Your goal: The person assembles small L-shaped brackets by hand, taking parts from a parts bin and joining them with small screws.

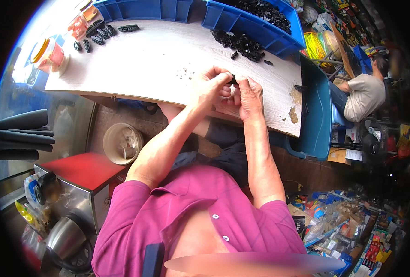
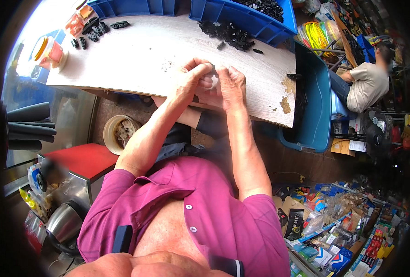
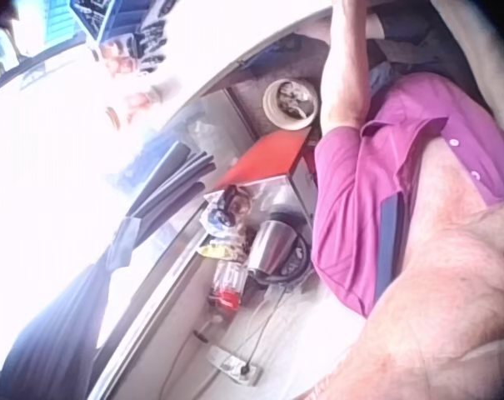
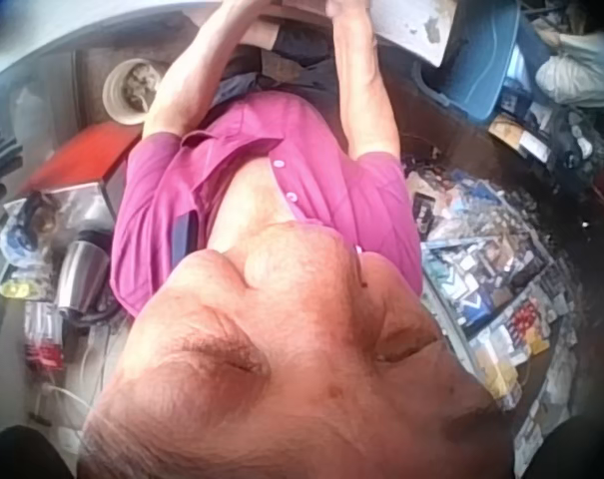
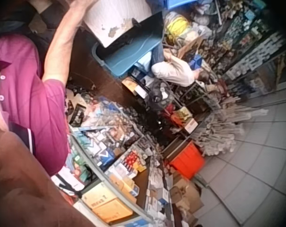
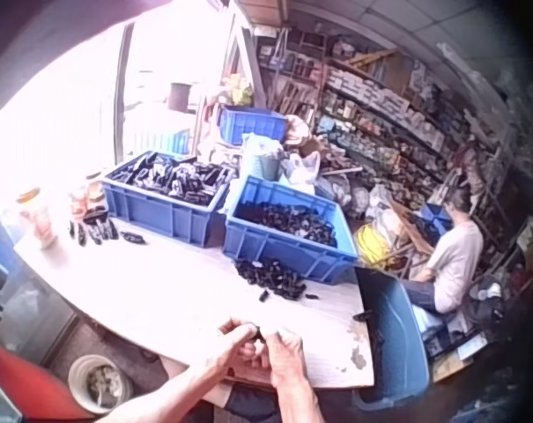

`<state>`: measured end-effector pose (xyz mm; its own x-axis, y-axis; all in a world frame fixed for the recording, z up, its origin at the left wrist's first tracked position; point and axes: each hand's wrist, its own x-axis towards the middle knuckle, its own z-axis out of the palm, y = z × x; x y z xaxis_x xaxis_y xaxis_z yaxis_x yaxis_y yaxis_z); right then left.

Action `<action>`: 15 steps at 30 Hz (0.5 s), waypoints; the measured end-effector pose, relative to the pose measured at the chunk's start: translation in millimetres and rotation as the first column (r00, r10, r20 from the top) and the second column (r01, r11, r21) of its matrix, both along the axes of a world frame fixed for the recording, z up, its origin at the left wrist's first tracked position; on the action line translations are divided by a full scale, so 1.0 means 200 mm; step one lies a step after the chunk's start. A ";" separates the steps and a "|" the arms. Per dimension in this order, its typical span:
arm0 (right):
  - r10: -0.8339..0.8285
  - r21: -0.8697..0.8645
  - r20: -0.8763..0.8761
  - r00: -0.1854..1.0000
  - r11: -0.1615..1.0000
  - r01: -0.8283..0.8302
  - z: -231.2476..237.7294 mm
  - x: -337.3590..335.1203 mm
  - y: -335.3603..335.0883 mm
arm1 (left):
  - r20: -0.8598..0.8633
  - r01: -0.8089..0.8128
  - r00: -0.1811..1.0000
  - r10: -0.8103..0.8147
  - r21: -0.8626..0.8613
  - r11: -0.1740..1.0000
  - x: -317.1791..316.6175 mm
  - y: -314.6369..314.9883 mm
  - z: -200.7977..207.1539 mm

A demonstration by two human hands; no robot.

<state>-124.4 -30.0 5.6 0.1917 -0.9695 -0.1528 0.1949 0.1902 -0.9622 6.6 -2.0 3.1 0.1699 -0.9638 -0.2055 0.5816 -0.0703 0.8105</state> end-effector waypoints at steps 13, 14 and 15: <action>-0.288 -0.011 0.108 0.952 0.957 0.290 -0.05 -0.16 -0.03 | 0.813 -0.091 0.543 0.213 -0.195 0.977 0.00 -0.26 -0.03; -0.352 0.061 0.109 0.930 0.936 0.347 -0.02 -0.21 -0.05 | 0.912 -0.083 0.281 0.299 -0.288 0.954 -0.01 -0.32 -0.05; -0.412 0.131 0.100 0.906 0.908 0.398 0.02 -0.26 -0.07 | 0.928 -0.054 0.004 0.373 -0.372 0.927 -0.01 -0.38 -0.06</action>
